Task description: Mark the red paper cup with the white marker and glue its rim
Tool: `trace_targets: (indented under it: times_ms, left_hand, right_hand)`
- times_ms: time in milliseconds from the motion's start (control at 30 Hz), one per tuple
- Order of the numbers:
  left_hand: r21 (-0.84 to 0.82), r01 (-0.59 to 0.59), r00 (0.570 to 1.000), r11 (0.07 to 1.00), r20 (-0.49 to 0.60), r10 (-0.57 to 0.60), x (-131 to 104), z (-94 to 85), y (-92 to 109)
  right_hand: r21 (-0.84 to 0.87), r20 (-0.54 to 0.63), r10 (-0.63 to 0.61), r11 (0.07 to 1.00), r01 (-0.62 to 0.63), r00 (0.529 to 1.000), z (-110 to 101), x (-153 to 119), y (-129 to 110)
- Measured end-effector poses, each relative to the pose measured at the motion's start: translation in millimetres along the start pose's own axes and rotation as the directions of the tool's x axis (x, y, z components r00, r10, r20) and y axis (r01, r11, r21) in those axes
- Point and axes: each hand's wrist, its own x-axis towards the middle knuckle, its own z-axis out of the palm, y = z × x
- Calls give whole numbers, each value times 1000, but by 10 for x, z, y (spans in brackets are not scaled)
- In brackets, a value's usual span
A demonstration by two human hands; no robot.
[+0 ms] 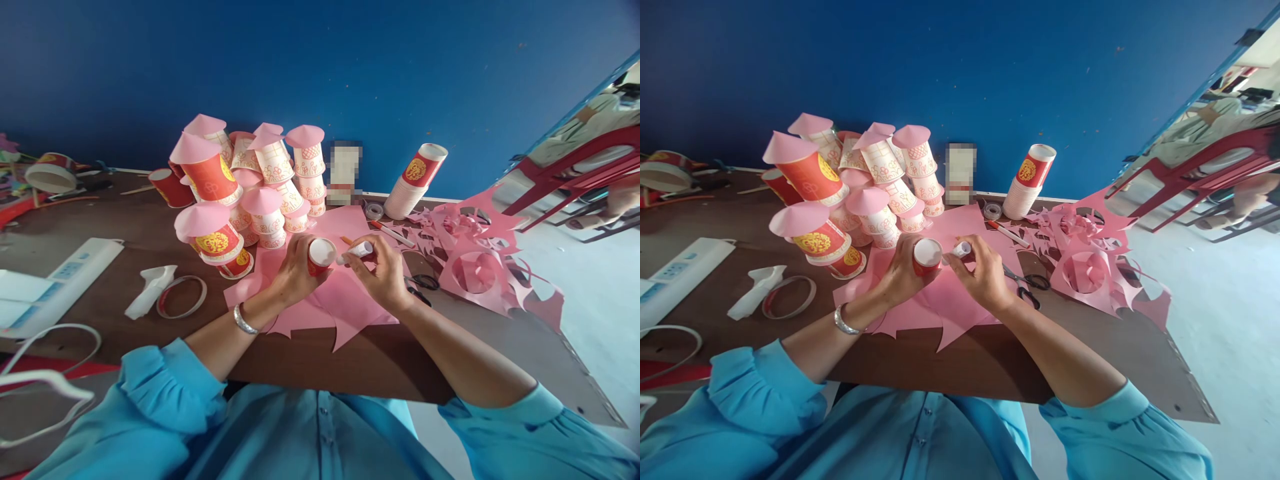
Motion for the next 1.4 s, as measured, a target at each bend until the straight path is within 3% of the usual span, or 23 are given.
trace_targets:
  times_ms: [233,333,533,667,800,1100,1233,1400]
  left_hand:
    - [-90,58,996,994,71,-52,11,-18,18]
    - [-110,65,997,992,54,-60,14,-12,17]
    - [-68,8,1000,998,-8,-8,23,6,-33]
    - [-62,-66,998,996,-23,65,20,3,-44]
    - [-45,-126,992,991,-27,125,-3,9,-54]
    - [-16,-72,997,997,-4,72,2,-8,-75]
    - [-4,-105,995,995,-6,105,-6,-11,-58]
    - [9,-58,998,998,-19,58,-36,27,-74]
  right_hand:
    - [30,-21,-34,999,34,999,11,4,-37]
    - [13,-4,-58,998,58,998,-1,7,-28]
    - [-5,13,-48,999,48,999,3,-18,-2]
    - [7,-54,-97,995,97,994,30,-13,-36]
    - [-16,-32,-151,989,150,988,24,5,-49]
    - [-45,31,-124,991,125,992,16,-38,-40]
    - [-22,-21,-183,983,183,983,32,-42,-66]
    - [-120,15,-283,952,283,959,34,-57,-83]
